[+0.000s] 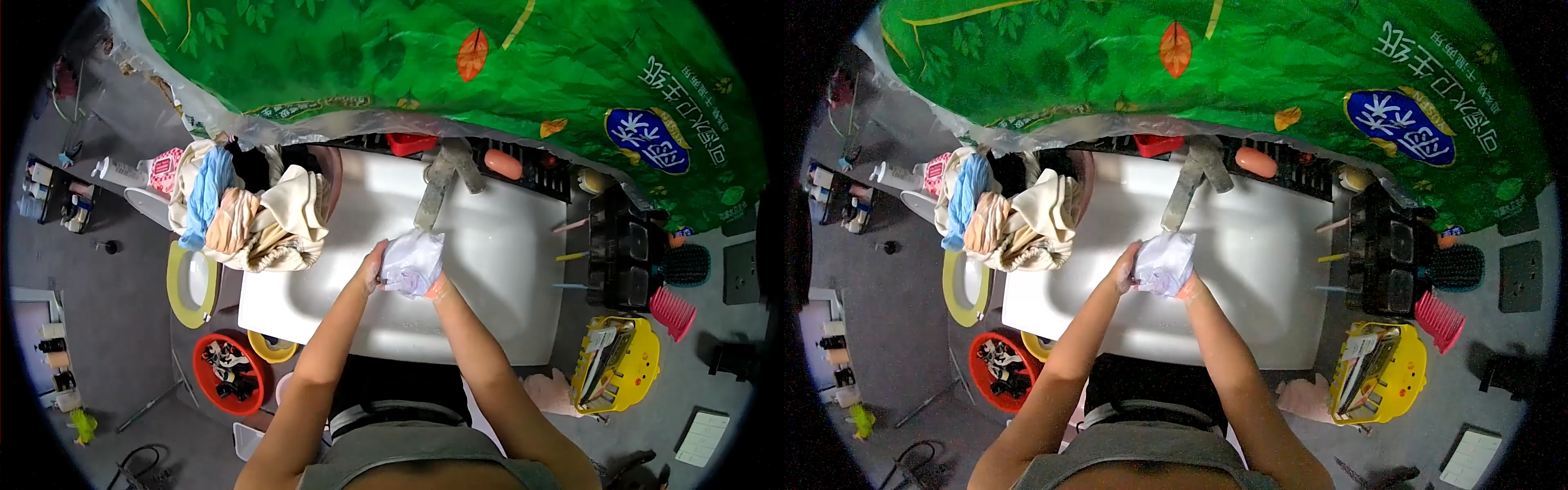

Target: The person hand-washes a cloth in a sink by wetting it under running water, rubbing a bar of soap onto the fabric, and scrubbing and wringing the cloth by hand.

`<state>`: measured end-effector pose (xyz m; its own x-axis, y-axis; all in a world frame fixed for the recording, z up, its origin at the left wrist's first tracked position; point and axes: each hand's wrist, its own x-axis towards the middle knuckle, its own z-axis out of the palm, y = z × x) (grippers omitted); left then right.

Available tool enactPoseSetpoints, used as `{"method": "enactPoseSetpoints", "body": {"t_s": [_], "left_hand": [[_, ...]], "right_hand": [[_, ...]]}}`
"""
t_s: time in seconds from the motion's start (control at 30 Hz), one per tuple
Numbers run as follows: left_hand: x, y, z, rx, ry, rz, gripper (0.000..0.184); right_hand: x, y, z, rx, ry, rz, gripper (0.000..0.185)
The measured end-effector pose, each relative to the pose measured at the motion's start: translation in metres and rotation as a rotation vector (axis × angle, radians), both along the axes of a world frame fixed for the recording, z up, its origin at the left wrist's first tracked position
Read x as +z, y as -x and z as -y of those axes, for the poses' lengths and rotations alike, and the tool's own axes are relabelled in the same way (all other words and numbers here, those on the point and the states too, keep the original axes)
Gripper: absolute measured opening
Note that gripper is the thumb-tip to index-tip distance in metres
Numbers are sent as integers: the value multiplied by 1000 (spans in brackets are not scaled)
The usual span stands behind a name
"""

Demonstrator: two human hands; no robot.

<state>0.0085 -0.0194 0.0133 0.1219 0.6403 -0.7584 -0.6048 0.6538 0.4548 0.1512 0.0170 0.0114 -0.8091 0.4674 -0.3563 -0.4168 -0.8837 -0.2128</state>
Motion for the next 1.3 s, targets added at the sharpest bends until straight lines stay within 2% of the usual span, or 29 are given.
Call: {"method": "enactPoseSetpoints", "body": {"t_s": [0.07, 0.1, 0.13, 0.27, 0.33, 0.37, 0.43, 0.57, 0.73, 1.07, 1.17, 1.3], "left_hand": [[-47, -7, -5, 105, -150, 54, 30], [-48, -11, -8, 156, -223, 83, 27], [-48, -17, -8, 241, -250, 73, 16], [-39, -35, -10, 263, -221, -45, 17], [-39, -40, -8, 311, -255, -30, 17], [-42, -40, -7, 312, -276, -25, 19], [-50, -36, -2, 317, -313, -24, 24], [-31, -22, 9, 352, -297, 18, 29], [-15, -1, 21, 376, -273, 51, 37], [-48, 11, 23, 360, -297, 226, 55], [-48, 5, 13, 323, -305, 262, 55], [-52, -7, -7, 284, -321, 307, 49]], "right_hand": [[-6, -9, -1, -31, -85, 41, 53], [3, -13, -2, -32, -100, 56, 53], [14, -21, -5, -6, -59, 60, 52], [16, -46, -8, 0, -39, 132, 50], [8, -53, -6, -26, -145, 205, 48], [8, -54, -6, -35, -199, 238, 47], [6, -56, -8, -32, -81, 194, 45], [-1, -45, -7, -55, 23, 180, 40], [-22, -12, -15, -54, 5, 222, 39], [-19, 0, -21, -59, 52, 116, 41], [-22, -6, -26, -95, 39, 113, 49], [2, -29, -27, -129, 77, 61, 61]]}}
